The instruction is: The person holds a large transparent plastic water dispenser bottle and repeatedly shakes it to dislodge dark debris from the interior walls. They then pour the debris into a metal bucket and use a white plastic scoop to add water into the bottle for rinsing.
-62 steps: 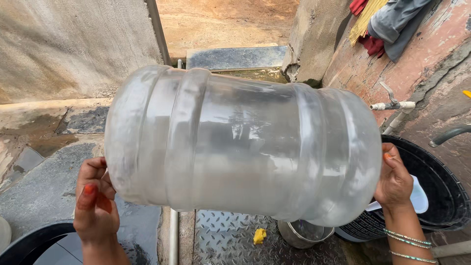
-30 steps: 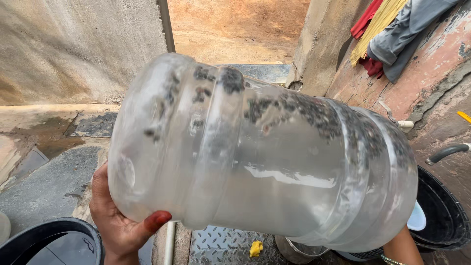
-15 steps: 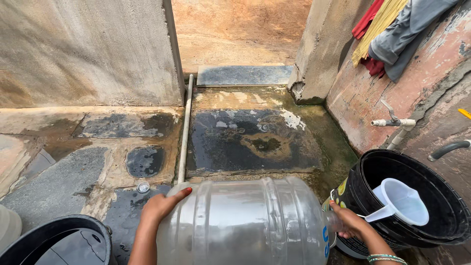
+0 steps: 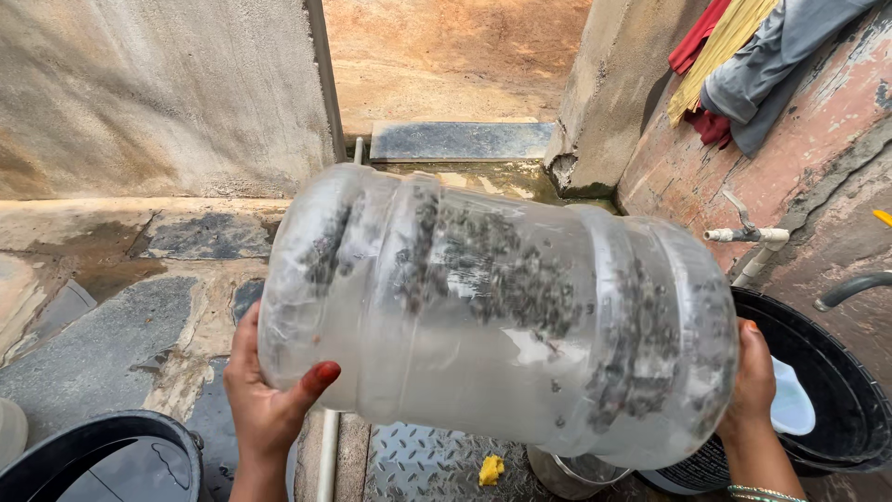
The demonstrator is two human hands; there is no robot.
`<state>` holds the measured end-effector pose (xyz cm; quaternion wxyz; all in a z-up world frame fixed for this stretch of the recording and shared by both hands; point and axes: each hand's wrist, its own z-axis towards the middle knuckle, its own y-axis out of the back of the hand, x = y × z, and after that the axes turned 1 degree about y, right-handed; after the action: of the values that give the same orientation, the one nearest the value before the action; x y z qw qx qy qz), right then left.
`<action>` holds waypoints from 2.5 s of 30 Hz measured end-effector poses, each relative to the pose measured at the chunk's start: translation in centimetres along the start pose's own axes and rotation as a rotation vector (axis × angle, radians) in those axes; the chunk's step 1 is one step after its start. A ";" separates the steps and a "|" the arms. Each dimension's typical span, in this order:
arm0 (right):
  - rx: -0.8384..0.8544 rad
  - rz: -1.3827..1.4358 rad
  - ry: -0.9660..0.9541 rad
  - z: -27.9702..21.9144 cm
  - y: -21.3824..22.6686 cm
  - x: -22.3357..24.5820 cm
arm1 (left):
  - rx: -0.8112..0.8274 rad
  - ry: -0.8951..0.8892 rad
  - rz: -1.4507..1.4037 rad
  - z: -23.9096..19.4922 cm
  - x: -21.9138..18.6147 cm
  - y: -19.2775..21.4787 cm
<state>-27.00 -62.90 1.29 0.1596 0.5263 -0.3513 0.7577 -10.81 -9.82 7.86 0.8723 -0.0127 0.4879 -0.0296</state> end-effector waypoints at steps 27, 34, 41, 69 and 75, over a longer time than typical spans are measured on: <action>-0.163 0.050 -0.196 0.9 1.6 -1.5 | -0.016 -0.110 -0.140 -1.1 -1.4 0.1; 0.042 -0.653 -0.766 2.4 5.6 -9.7 | 0.041 0.482 0.740 0.9 7.1 0.1; 0.160 -0.757 -0.799 0.8 4.7 -9.9 | 0.231 0.679 0.994 1.0 8.7 1.0; 0.003 -0.541 -1.091 -3.4 7.6 -21.2 | 0.280 0.710 1.120 0.5 9.6 1.8; 0.062 -0.512 -1.103 -1.4 6.9 -19.3 | 0.294 0.724 1.126 0.9 11.5 2.8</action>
<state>-24.56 -64.34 -19.04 0.1157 0.9134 -0.2221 0.3210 -3.91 -7.76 -1.64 0.5291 0.3724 0.6720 0.3602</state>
